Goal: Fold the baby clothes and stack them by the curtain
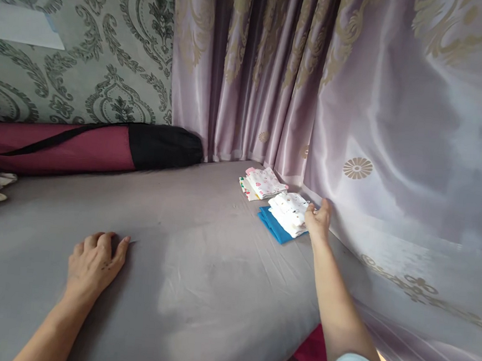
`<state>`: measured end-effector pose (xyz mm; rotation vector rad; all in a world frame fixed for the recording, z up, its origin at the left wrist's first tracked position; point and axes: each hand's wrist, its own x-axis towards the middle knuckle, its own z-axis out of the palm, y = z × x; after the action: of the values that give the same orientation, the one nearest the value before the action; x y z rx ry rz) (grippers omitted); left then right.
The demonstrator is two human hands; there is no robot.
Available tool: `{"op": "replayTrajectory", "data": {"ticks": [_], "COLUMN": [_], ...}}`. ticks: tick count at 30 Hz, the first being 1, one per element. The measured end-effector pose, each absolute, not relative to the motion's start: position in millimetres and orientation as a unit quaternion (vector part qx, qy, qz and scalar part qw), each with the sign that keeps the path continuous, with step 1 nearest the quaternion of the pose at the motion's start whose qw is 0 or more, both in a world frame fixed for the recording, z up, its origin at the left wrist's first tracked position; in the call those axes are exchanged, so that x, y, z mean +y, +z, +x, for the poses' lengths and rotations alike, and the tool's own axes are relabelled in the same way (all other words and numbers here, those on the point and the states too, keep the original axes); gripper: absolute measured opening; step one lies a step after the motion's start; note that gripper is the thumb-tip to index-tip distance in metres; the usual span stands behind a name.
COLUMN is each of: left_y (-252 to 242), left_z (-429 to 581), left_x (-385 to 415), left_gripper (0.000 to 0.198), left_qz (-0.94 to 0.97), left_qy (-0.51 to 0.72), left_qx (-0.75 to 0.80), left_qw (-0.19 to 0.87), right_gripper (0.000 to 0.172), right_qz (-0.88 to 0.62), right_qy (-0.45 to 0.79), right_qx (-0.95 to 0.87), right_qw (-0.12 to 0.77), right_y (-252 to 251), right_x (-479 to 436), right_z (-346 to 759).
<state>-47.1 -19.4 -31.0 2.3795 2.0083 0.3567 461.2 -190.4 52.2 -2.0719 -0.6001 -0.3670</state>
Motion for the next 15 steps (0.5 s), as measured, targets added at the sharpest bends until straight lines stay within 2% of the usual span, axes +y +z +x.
{"op": "replayTrajectory", "data": {"ticks": [8,13,15], "left_y": [-30,-28,-27], "left_z": [-45,-45,-45], "left_x": [-21,-24,-25], "left_gripper": [0.043,0.057,0.061], "left_qz": [0.746,0.757,0.76], "left_qy": [0.112,0.116,0.124], "left_qx": [0.656,0.643,0.638], "left_qw": [-0.025,-0.001,0.002], "right_gripper": [0.056,0.055,0.056], "right_qz": [-0.85,-0.884,-0.889], "right_qy": [-0.116,0.003,0.013], "right_qx": [-0.439,-0.432,-0.429], "right_qw": [0.267,0.178,0.158], "right_y": [59,50,48], "right_x": [-174,-172,-171], "right_z": [424,433,436]}}
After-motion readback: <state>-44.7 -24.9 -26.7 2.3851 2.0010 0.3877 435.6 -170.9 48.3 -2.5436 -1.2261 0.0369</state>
